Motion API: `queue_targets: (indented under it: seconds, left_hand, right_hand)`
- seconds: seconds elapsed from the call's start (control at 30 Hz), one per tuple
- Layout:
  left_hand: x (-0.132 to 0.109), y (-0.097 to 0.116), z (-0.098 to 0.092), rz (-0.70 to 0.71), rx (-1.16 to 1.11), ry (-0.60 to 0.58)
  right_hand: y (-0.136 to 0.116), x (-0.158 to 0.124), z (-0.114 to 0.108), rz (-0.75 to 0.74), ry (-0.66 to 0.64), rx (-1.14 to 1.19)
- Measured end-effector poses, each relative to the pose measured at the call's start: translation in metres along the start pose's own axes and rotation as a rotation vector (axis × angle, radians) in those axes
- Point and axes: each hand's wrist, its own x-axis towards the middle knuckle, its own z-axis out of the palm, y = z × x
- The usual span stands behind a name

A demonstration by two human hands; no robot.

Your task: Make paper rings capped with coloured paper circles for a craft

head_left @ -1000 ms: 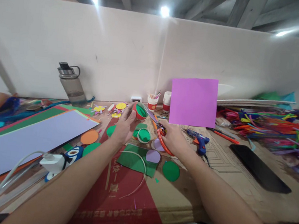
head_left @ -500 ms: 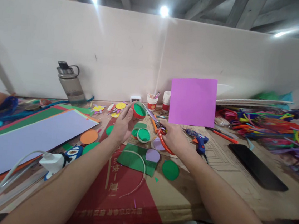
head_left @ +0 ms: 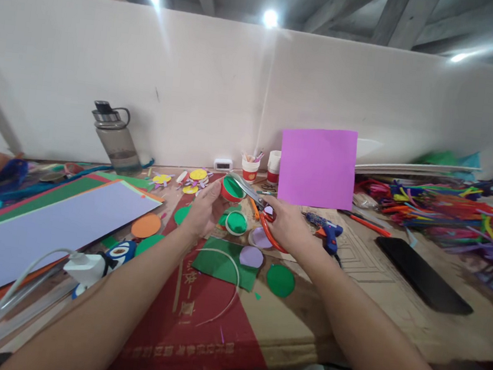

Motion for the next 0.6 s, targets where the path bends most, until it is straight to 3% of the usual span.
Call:
queue_targets:
  seconds: [0.47,0.6]
  left_hand:
    - [0.002,0.018,0.0,-0.12,0.029,0.032]
    - [0.004,0.021,-0.004,-0.172,0.026,0.016]
  right_hand:
    - [-0.006,-0.002,-0.005,0.009,-0.036,-0.175]
    - [-0.006,-0.003,-0.005,0.004,-0.041,-0.124]
